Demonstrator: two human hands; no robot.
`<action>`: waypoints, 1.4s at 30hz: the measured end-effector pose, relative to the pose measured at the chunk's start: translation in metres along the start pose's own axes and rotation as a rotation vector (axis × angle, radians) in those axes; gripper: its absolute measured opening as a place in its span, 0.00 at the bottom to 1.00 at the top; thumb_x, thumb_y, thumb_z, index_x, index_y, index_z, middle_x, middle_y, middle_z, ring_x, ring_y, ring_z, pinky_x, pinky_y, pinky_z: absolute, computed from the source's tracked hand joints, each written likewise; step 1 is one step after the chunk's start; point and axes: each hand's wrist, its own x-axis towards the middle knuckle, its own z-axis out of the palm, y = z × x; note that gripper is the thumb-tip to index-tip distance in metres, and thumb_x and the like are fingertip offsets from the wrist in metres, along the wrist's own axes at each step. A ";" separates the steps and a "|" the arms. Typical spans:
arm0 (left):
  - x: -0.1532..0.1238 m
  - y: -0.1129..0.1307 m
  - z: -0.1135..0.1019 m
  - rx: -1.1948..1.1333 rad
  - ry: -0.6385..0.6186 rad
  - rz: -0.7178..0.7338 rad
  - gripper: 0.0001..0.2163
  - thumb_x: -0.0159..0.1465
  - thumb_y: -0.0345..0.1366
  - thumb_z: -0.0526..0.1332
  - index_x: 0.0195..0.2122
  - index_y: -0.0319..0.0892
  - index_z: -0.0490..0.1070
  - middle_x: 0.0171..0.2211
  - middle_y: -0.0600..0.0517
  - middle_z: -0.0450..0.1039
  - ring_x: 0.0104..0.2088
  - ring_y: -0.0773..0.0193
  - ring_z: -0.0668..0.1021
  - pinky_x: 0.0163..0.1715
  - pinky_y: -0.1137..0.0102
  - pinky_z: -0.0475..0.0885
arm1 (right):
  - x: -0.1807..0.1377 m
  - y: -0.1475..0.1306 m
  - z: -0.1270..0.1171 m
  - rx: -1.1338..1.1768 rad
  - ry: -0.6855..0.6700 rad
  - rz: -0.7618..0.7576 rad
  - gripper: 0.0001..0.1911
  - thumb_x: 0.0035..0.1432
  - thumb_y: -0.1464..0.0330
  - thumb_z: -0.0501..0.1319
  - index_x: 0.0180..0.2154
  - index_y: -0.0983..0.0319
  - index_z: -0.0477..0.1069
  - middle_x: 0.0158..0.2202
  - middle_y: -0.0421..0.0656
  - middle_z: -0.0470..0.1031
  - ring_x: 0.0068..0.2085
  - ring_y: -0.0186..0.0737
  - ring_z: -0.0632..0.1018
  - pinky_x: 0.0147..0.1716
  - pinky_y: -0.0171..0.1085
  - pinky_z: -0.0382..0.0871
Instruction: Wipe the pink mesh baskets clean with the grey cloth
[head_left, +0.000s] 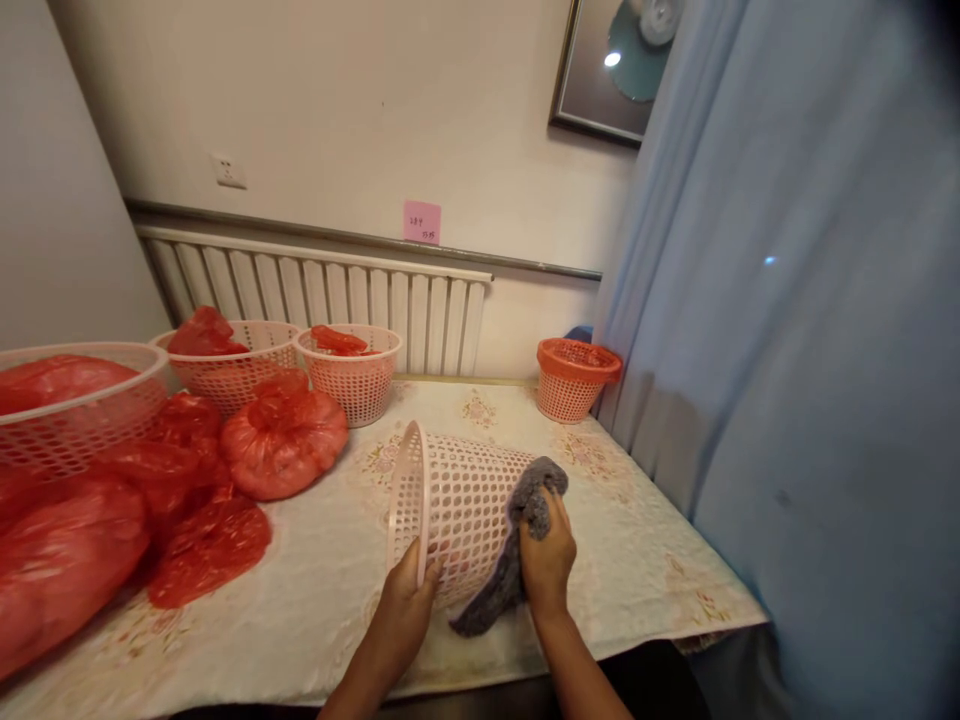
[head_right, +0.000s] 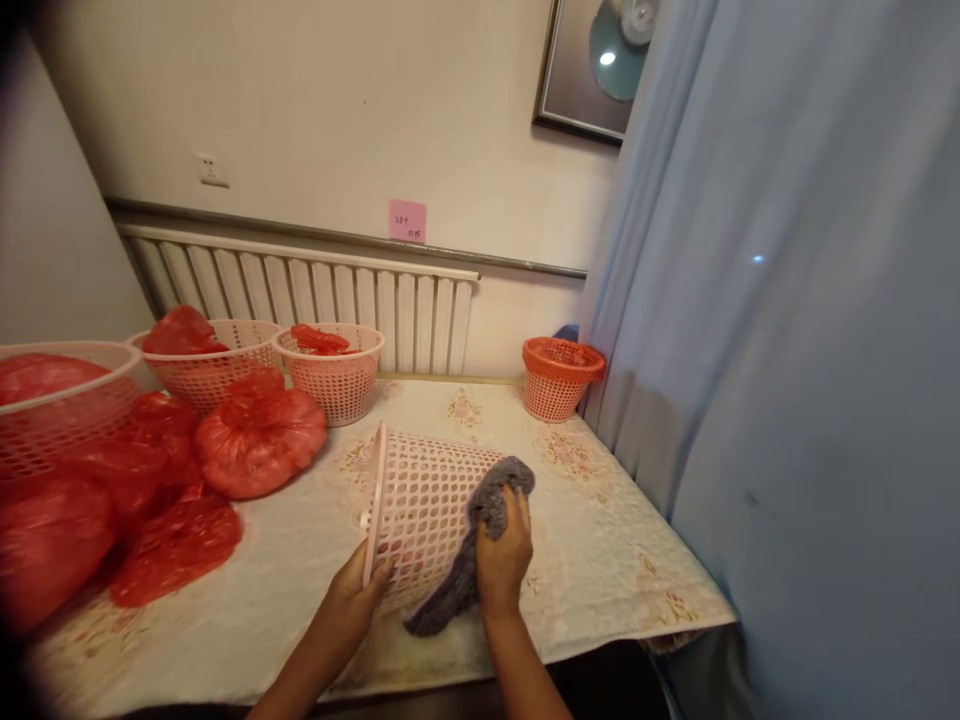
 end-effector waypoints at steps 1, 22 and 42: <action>0.000 0.001 -0.001 0.002 -0.010 0.008 0.17 0.63 0.41 0.55 0.50 0.39 0.69 0.48 0.45 0.75 0.50 0.54 0.75 0.52 0.61 0.67 | -0.007 -0.012 0.001 0.007 -0.043 -0.057 0.27 0.50 0.74 0.55 0.53 0.64 0.65 0.56 0.51 0.66 0.58 0.50 0.65 0.56 0.53 0.59; -0.016 -0.039 -0.002 0.070 -0.013 -0.036 0.20 0.61 0.46 0.54 0.48 0.39 0.70 0.49 0.45 0.75 0.53 0.52 0.73 0.55 0.59 0.66 | 0.038 -0.058 0.018 0.060 -0.329 -0.295 0.27 0.47 0.76 0.57 0.52 0.63 0.67 0.53 0.48 0.70 0.56 0.46 0.67 0.58 0.47 0.59; -0.013 -0.010 0.006 0.032 0.024 -0.186 0.24 0.57 0.52 0.57 0.47 0.39 0.71 0.46 0.45 0.78 0.50 0.50 0.75 0.53 0.59 0.68 | 0.002 -0.035 -0.002 0.040 -0.280 -0.370 0.26 0.47 0.76 0.57 0.51 0.64 0.66 0.53 0.48 0.70 0.59 0.47 0.65 0.58 0.50 0.60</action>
